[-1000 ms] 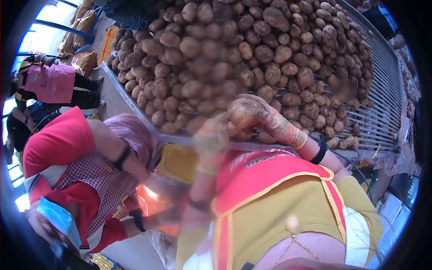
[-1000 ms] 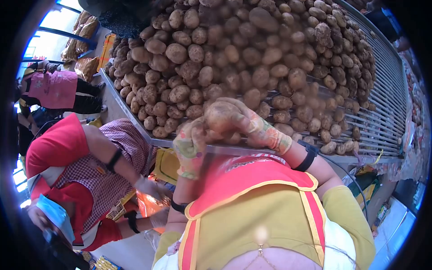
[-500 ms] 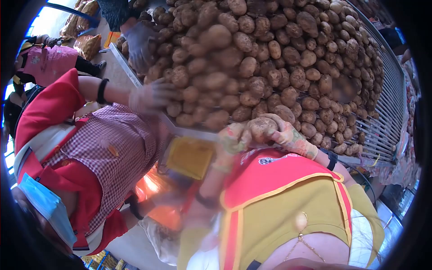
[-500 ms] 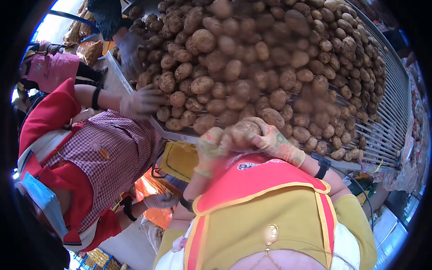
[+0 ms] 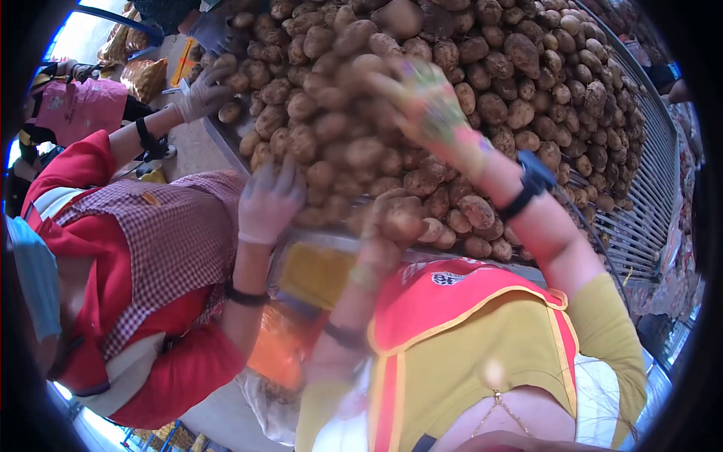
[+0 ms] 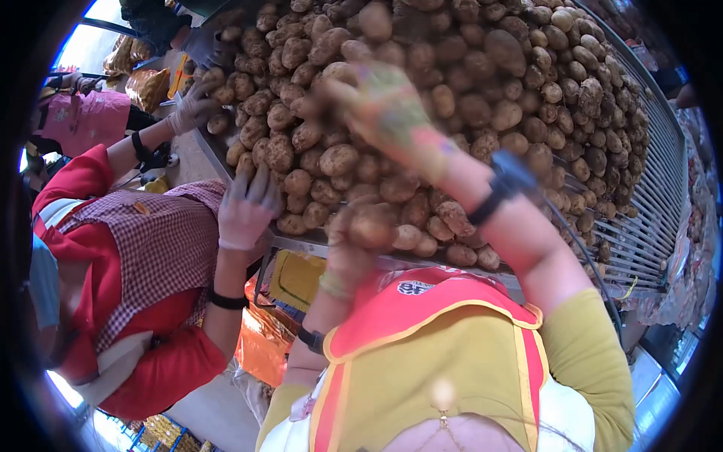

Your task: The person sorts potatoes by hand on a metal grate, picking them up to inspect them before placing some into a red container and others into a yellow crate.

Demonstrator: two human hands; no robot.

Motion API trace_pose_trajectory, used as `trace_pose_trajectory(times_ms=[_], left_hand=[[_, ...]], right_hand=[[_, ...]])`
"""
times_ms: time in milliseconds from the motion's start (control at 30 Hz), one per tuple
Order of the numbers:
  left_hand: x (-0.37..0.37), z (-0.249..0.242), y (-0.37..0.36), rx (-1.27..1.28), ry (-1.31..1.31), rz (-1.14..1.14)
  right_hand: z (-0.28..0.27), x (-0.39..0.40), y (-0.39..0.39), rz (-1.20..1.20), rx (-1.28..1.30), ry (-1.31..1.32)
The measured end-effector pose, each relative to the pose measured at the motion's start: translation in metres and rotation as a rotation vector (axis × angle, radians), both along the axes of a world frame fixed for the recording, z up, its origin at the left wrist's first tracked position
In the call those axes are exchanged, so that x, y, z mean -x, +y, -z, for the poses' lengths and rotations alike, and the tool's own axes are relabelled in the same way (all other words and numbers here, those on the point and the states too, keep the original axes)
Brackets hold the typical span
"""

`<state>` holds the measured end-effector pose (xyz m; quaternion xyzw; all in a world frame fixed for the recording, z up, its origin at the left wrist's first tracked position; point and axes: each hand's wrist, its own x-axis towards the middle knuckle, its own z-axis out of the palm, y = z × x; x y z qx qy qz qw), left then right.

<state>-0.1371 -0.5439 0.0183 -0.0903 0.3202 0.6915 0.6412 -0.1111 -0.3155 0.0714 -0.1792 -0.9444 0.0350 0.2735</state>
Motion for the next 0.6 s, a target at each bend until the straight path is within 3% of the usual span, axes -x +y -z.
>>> trace_pose_trajectory(times_ms=[67,133,267,300,400,433,533,600], left_hand=[[0.004,0.004,0.004,-0.071,0.099,-0.060],[0.008,-0.005,0.009,0.029,-0.071,-0.144],[0.018,0.010,-0.005,0.066,-0.037,-0.215],[0.021,0.011,-0.010,0.066,-0.086,-0.235],[0.025,0.015,-0.018,0.063,-0.205,-0.290],[0.025,0.018,-0.021,0.042,-0.237,-0.290],[0.024,0.017,-0.018,-0.065,-0.255,-0.237],[0.020,-0.014,-0.003,-0.165,-0.166,-0.108]], right_hand=[[0.015,0.036,0.028,0.126,-0.268,-0.065],[0.048,0.042,0.034,0.112,-0.260,-0.050],[0.046,0.031,0.018,-0.230,0.041,-0.156],[0.032,0.025,0.009,-0.207,0.084,-0.182],[0.028,-0.002,-0.031,-0.159,1.187,0.452],[0.019,-0.012,-0.043,-0.352,1.569,0.635],[-0.004,-0.031,-0.060,-0.304,2.643,0.762],[-0.001,-0.038,-0.063,-0.205,2.647,0.779]])
